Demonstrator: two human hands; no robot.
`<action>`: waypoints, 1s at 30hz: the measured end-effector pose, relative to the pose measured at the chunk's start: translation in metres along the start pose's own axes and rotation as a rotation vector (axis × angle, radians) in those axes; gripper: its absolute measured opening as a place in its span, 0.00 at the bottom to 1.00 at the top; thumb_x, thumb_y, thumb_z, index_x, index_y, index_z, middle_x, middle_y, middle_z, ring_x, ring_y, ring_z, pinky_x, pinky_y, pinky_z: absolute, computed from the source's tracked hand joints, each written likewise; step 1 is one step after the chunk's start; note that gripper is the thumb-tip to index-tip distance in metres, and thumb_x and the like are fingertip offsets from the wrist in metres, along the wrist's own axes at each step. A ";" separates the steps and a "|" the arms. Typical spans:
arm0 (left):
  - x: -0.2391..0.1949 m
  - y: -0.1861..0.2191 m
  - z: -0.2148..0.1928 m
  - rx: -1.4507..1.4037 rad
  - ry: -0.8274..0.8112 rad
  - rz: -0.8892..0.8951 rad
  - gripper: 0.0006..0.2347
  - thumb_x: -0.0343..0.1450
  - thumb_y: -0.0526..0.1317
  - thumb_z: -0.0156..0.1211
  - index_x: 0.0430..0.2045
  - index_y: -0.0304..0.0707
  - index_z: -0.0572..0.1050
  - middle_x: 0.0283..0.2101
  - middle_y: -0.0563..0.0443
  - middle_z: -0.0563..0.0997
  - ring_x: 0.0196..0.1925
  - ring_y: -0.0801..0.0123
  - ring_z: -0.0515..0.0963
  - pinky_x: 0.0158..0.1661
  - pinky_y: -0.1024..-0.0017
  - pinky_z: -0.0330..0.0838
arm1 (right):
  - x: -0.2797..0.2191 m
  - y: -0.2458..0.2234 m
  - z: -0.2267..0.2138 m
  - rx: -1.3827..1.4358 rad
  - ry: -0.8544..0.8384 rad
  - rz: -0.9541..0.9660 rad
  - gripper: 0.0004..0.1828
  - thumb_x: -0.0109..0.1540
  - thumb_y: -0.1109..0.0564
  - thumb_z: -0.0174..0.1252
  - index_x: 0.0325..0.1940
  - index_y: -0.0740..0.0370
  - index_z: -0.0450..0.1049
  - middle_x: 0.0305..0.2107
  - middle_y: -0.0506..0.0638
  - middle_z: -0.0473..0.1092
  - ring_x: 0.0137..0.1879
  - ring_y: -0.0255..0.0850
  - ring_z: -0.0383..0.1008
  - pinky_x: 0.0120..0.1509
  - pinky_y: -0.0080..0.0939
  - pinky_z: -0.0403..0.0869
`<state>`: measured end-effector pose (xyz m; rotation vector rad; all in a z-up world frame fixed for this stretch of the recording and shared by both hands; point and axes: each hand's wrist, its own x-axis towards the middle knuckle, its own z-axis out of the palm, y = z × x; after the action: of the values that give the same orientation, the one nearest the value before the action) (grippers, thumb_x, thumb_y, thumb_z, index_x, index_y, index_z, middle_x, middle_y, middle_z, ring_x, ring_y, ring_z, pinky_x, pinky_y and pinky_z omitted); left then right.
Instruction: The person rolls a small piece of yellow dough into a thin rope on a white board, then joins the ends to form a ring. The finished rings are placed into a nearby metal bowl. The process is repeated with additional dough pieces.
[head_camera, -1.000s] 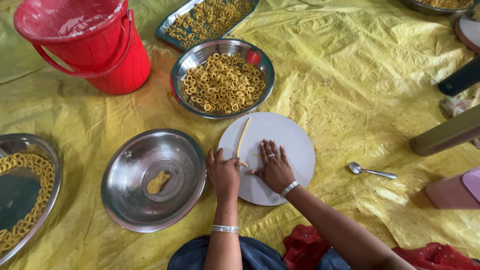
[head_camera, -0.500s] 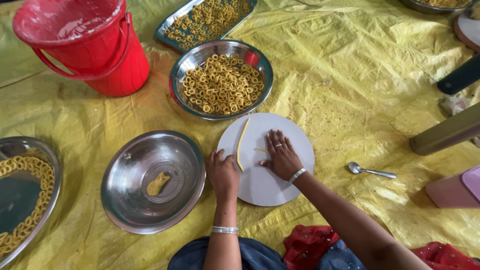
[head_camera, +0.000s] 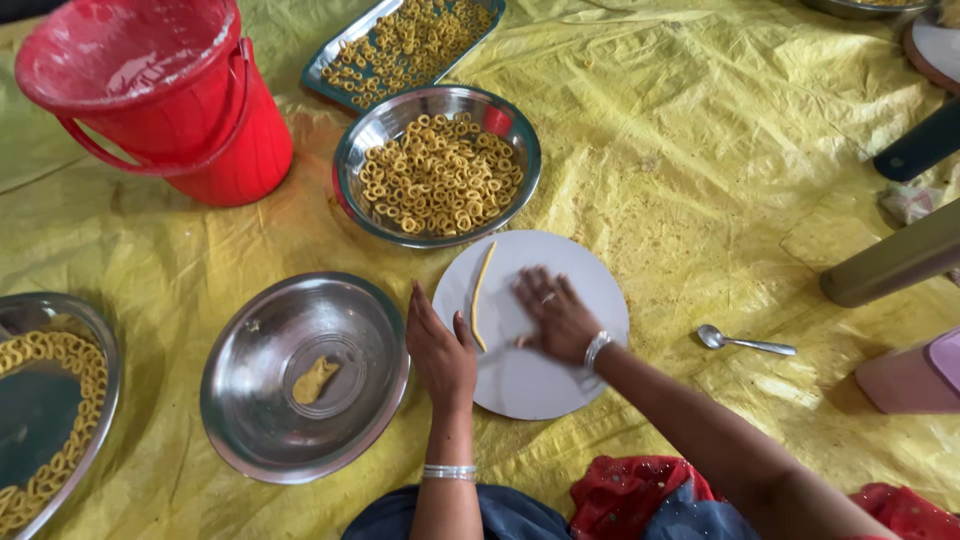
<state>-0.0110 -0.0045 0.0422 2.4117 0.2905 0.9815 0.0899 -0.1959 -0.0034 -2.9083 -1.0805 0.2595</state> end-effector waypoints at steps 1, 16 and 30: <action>0.003 0.002 0.000 -0.009 0.003 0.004 0.31 0.73 0.35 0.57 0.70 0.23 0.51 0.66 0.25 0.66 0.66 0.37 0.69 0.62 0.49 0.65 | 0.009 0.014 0.001 0.017 0.110 0.024 0.55 0.62 0.25 0.46 0.79 0.61 0.39 0.76 0.62 0.37 0.81 0.56 0.32 0.80 0.61 0.38; -0.004 -0.001 0.005 0.000 -0.043 -0.050 0.30 0.72 0.33 0.56 0.70 0.29 0.52 0.66 0.28 0.67 0.66 0.40 0.70 0.61 0.53 0.68 | 0.007 0.010 0.006 -0.043 0.135 0.116 0.53 0.65 0.26 0.43 0.78 0.68 0.40 0.76 0.67 0.37 0.82 0.61 0.31 0.82 0.59 0.37; -0.002 -0.001 0.006 -0.015 -0.083 -0.083 0.29 0.73 0.35 0.55 0.70 0.29 0.53 0.65 0.27 0.67 0.65 0.40 0.72 0.59 0.54 0.71 | -0.036 -0.058 0.027 0.114 -0.031 -0.088 0.54 0.66 0.30 0.42 0.78 0.73 0.32 0.76 0.70 0.31 0.81 0.62 0.26 0.80 0.58 0.35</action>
<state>-0.0081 -0.0060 0.0371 2.3992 0.3491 0.8423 0.0208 -0.1759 -0.0201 -2.7582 -1.1539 0.3521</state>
